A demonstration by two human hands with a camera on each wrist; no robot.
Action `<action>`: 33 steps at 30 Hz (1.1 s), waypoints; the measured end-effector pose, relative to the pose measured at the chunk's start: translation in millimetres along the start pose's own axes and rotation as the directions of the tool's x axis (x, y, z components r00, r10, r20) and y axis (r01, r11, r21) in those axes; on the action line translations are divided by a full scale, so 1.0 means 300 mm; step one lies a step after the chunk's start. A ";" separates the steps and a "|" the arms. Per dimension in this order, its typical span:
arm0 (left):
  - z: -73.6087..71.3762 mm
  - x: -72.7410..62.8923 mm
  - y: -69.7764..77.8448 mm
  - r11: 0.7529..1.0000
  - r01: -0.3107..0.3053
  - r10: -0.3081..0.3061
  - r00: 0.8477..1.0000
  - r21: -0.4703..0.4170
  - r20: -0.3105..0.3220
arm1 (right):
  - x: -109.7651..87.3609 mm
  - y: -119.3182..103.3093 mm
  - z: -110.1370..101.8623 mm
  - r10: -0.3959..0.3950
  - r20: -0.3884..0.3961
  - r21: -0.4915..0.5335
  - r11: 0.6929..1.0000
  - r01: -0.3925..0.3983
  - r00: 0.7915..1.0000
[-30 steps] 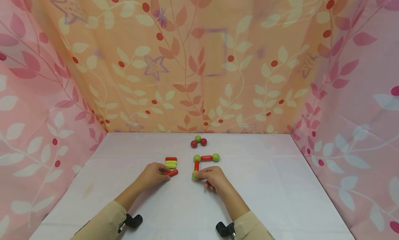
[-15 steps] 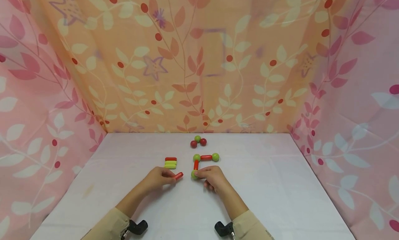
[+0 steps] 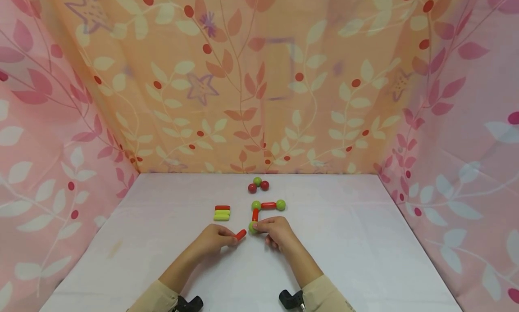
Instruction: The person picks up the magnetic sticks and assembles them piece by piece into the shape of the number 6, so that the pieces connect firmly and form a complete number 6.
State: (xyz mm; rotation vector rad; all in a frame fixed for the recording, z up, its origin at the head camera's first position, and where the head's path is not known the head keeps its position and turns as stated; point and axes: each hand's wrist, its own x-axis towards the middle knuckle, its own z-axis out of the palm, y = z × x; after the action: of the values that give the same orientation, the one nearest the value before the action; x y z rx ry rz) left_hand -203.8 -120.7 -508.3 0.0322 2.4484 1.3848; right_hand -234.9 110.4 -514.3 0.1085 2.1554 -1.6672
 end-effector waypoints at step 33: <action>0.164 -0.019 0.034 0.951 0.080 -0.090 0.996 -0.300 -0.020 | -0.006 -0.006 0.030 0.004 -0.069 0.035 0.999 -0.001 0.998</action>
State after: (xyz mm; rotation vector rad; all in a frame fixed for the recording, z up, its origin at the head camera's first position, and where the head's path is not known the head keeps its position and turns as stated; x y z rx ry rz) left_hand -185.3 -75.4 -521.5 -0.1666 2.2100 1.7118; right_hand -231.3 101.7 -513.8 0.1812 2.1753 -1.7242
